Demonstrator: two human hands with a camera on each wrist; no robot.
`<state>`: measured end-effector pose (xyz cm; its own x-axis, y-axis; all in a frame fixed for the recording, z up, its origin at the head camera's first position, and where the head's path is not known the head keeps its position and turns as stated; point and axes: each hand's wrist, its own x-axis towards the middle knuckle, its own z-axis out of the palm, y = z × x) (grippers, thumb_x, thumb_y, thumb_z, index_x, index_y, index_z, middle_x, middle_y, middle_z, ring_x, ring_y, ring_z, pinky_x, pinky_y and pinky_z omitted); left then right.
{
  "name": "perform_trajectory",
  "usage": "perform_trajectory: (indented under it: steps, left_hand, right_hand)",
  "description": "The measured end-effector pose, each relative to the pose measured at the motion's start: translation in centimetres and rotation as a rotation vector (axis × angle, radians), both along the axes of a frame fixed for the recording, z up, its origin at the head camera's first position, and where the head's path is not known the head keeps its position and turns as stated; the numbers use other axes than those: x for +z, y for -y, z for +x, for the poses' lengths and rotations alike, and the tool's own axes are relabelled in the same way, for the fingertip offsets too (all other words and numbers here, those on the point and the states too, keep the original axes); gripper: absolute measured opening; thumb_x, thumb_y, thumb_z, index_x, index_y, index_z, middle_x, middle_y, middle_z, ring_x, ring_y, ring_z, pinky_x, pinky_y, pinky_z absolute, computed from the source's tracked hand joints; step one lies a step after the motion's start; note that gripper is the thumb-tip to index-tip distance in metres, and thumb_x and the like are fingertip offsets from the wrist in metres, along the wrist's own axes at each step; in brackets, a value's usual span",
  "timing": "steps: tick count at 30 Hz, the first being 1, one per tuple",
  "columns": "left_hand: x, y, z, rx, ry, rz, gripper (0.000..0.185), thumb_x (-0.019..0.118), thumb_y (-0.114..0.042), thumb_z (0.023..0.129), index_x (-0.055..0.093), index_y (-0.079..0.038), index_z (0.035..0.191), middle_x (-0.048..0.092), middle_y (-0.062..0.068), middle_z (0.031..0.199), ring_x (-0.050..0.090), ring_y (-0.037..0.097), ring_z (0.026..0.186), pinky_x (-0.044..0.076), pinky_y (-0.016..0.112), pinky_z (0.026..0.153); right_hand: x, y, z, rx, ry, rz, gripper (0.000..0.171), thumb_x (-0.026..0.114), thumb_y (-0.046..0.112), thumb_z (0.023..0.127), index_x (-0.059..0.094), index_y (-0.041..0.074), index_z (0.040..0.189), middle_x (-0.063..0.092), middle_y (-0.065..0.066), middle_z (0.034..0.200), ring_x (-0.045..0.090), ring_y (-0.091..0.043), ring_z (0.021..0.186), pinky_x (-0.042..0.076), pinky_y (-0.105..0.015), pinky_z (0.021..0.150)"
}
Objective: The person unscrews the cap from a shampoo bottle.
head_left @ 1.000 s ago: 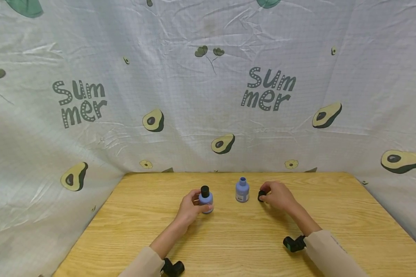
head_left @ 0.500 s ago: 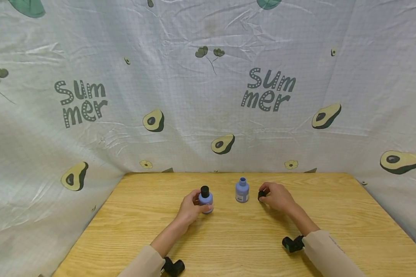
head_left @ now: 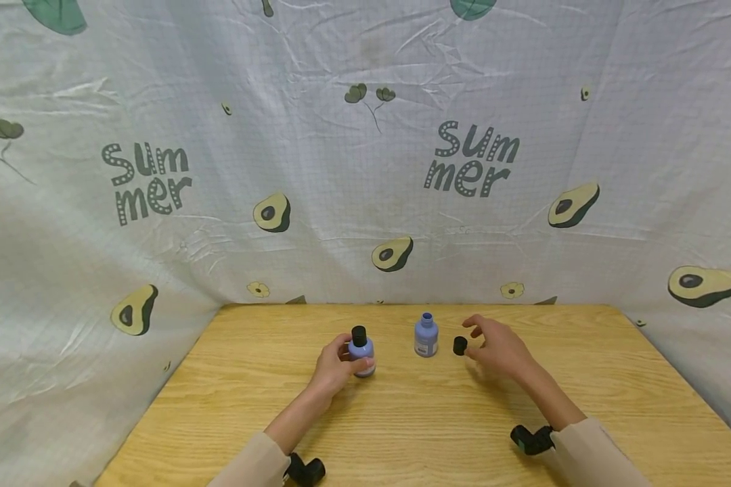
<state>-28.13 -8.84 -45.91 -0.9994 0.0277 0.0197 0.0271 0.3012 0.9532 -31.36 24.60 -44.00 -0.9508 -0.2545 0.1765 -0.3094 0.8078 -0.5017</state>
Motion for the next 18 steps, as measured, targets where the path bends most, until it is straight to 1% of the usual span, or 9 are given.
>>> perform_trajectory:
  steps: [4,6,8,13,18]
  left_hand:
    - [0.5,0.1,0.3,0.007,-0.009,0.02,0.068,0.082,-0.016,0.089,0.05,-0.001,0.147,0.062,0.022,0.137,0.062,0.033,0.122,0.053,0.045,0.1]
    - [0.7,0.2,0.6,0.004,-0.007,0.036,0.067,0.083,-0.017,0.089,0.052,-0.003,0.147,0.061,0.021,0.137,0.062,0.033,0.121,0.054,0.044,0.097]
    - [1.0,0.2,0.9,-0.007,-0.009,0.029,0.066,0.083,-0.018,0.088,0.054,-0.006,0.146,0.06,0.02,0.136,0.062,0.032,0.121,0.055,0.043,0.095]
    - [1.5,-0.1,2.0,-0.067,-0.029,-0.01,0.065,0.086,-0.022,0.085,0.058,-0.009,0.142,0.06,0.018,0.135,0.062,0.03,0.118,0.056,0.042,0.093]
    - [1.6,-0.7,3.2,-0.129,-0.008,0.017,0.059,0.088,-0.022,0.083,0.063,-0.013,0.136,0.061,0.016,0.13,0.061,0.028,0.112,0.054,0.035,0.083]
  right_hand:
    - [0.7,0.0,1.6,0.033,-0.056,-0.015,0.046,0.08,0.016,0.088,0.064,0.004,0.13,0.073,-0.019,0.116,0.071,-0.023,0.084,0.056,-0.04,0.071]
    - [1.0,0.2,2.5,0.048,-0.059,-0.031,0.043,0.079,0.015,0.089,0.065,0.004,0.128,0.073,-0.018,0.114,0.069,-0.017,0.08,0.055,-0.035,0.067]
    - [1.4,0.5,3.4,0.061,-0.048,-0.049,0.04,0.079,0.014,0.09,0.066,0.004,0.127,0.073,-0.016,0.113,0.067,-0.013,0.077,0.053,-0.031,0.064]
    - [2.0,1.4,5.4,0.107,-0.029,-0.06,0.034,0.079,0.013,0.09,0.068,0.01,0.122,0.072,-0.01,0.108,0.063,-0.007,0.076,0.051,-0.025,0.063]
    - [2.2,2.3,6.6,0.167,-0.016,-0.075,0.033,0.08,0.015,0.09,0.068,0.014,0.12,0.073,-0.007,0.108,0.061,-0.002,0.074,0.05,-0.023,0.063]
